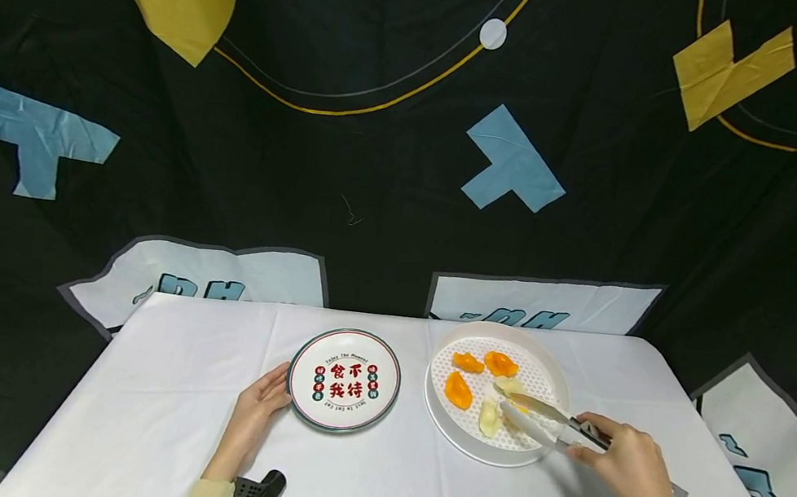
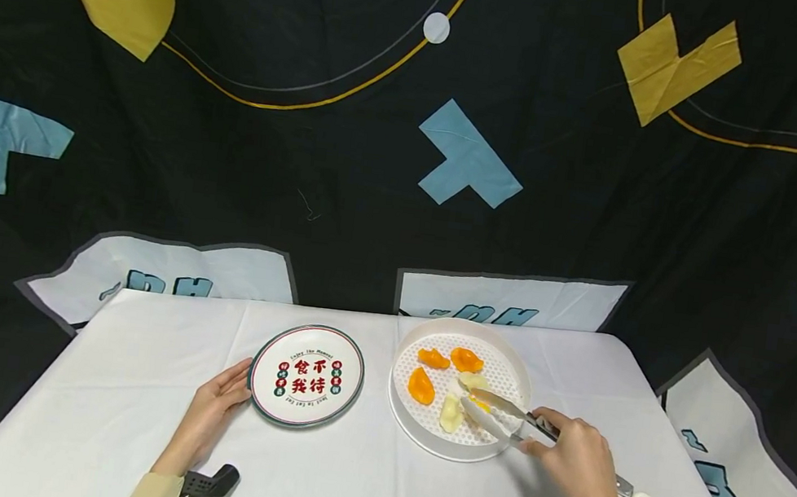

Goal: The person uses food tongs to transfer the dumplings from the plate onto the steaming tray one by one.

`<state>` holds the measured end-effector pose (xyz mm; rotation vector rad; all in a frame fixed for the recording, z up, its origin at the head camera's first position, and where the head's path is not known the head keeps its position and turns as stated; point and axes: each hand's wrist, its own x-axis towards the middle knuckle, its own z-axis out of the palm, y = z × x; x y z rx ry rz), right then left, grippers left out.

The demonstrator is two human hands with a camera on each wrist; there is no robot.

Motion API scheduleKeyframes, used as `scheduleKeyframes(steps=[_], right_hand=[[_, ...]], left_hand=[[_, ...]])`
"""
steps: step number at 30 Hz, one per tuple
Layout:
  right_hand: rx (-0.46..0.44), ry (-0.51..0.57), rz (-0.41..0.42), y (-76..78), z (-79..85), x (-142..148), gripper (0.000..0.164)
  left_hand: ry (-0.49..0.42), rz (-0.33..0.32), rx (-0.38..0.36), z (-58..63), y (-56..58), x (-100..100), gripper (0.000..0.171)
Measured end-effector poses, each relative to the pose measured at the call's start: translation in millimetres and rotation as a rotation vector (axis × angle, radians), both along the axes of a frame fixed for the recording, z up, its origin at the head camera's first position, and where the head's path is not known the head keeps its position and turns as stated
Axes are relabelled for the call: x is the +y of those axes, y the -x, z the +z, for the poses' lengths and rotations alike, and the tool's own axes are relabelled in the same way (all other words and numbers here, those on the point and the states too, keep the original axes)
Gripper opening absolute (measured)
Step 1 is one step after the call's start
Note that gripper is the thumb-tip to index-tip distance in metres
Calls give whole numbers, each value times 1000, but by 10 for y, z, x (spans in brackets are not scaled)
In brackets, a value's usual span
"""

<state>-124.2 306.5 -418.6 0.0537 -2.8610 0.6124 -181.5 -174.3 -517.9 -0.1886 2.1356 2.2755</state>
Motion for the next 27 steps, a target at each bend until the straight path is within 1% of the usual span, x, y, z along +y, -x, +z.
scheduleKeyframes(steps=[5, 9, 16, 20, 27], right_hand=[[14, 20, 7, -7, -19, -26, 52], [24, 47, 10, -15, -21, -67, 50], [75, 76, 34, -20, -15, -133, 49], [79, 104, 46, -10, -10, -195, 51], [41, 141, 44, 37, 39, -374, 53]], left_hand=[[-1, -4, 5, -1, -6, -6, 58], [0, -5, 6, -1, -10, -7, 58], [11, -1, 2, 2, -10, -4, 58], [9, 3, -3, 0, -5, -1, 58], [-6, 6, 0, 3, 5, 9, 58]])
